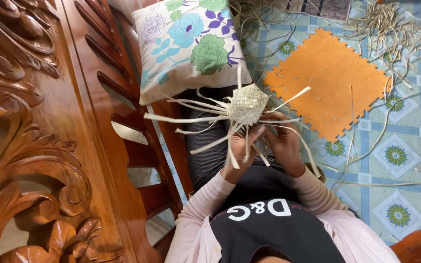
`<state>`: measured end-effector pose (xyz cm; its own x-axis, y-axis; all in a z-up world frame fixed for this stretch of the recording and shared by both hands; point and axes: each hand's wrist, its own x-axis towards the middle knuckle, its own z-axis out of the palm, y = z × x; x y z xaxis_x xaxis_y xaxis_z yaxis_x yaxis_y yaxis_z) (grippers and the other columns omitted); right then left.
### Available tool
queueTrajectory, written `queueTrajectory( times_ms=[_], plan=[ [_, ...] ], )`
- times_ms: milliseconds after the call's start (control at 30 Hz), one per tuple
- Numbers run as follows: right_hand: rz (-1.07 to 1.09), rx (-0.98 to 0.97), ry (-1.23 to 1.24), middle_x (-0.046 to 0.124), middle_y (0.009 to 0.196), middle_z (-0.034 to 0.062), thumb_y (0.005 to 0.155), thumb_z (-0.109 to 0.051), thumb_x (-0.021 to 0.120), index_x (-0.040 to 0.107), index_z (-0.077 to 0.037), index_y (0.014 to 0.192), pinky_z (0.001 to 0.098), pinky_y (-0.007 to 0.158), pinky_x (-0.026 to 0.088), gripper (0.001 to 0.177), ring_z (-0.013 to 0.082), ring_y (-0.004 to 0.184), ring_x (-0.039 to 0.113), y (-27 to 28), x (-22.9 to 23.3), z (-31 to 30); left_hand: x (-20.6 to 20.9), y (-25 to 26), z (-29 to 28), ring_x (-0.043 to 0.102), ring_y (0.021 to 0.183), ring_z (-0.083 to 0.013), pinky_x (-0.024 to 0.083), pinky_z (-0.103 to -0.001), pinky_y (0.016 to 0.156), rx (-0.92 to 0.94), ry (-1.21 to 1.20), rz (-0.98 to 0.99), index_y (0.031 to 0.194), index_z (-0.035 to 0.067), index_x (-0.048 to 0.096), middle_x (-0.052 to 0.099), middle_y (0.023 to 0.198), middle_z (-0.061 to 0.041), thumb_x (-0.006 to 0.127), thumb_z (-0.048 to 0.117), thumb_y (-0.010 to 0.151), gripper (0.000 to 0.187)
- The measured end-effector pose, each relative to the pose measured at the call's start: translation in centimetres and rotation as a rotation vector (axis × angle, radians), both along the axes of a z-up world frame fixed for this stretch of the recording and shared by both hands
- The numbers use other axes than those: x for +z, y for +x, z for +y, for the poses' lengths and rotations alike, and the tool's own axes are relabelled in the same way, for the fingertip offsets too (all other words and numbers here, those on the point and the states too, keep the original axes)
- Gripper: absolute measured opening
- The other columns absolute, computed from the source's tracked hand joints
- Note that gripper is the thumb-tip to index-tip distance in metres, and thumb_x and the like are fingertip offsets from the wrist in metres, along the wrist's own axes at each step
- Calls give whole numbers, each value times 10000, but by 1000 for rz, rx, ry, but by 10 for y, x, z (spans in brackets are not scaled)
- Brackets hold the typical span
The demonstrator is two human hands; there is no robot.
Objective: Weaving thin fiber strips together to create a small basket or decorative object.
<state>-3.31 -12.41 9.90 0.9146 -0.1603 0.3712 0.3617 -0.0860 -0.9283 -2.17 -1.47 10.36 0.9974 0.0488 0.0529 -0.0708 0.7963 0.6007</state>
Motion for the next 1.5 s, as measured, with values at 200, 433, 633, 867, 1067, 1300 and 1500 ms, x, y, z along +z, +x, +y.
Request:
queueTrajectory(
  times_ms=[200, 433, 633, 867, 1067, 1300, 1500],
  plan=[
    [-16, 27, -30, 676, 918, 95, 938, -6, 763, 688, 9, 1153, 456, 955, 538, 228, 151, 884, 620, 1, -5, 2, -39, 1, -16, 710, 984, -369, 566, -422, 910, 80, 14, -3, 1121, -84, 702, 734, 1022, -279, 838, -13, 819, 338],
    [52, 14, -8, 658, 880, 64, 924, -5, 784, 702, -17, 1075, 417, 954, 530, 173, 132, 880, 593, 2, -18, -3, -46, -2, -15, 684, 1056, -223, 532, -410, 1019, -62, -191, 59, 1211, -78, 622, 708, 1179, -192, 766, 96, 924, 364],
    [-13, 26, 13, 625, 861, 109, 935, -2, 781, 674, 6, 975, 399, 893, 532, 114, 159, 848, 579, 3, -9, -6, -59, 4, -20, 645, 1142, -349, 534, -454, 1020, 92, 44, -4, 1269, -138, 603, 677, 1187, -265, 741, 84, 942, 419],
    [0, 13, -22, 663, 843, 150, 930, 58, 762, 705, 31, 958, 398, 846, 547, 69, 180, 861, 654, -1, -7, -3, -33, 6, -9, 682, 1099, -397, 620, -485, 974, 95, 215, -128, 1263, -106, 626, 670, 1217, -282, 780, 97, 898, 445],
    [-190, -51, -216, 659, 866, 195, 925, 59, 779, 704, 33, 934, 449, 804, 545, 80, 326, 839, 711, -6, 6, 1, -20, 1, -6, 693, 1089, -319, 615, -443, 1001, 34, 157, -162, 1298, -107, 593, 673, 1218, -263, 760, 114, 916, 471],
    [-270, -48, -282, 670, 888, 180, 944, 38, 762, 749, -4, 941, 437, 826, 546, 43, 373, 866, 720, -6, 4, -1, -2, -3, -7, 736, 866, -320, 664, -428, 868, 85, 82, -187, 1032, -120, 675, 720, 941, -271, 738, 66, 941, 216],
    [-338, -48, -276, 668, 882, 170, 946, 43, 756, 739, -1, 937, 434, 865, 539, 48, 380, 869, 717, -7, 9, 2, -8, -2, -8, 720, 753, -412, 630, -499, 719, 145, 34, -156, 919, -146, 679, 681, 800, -326, 737, 51, 926, 206]
  ],
)
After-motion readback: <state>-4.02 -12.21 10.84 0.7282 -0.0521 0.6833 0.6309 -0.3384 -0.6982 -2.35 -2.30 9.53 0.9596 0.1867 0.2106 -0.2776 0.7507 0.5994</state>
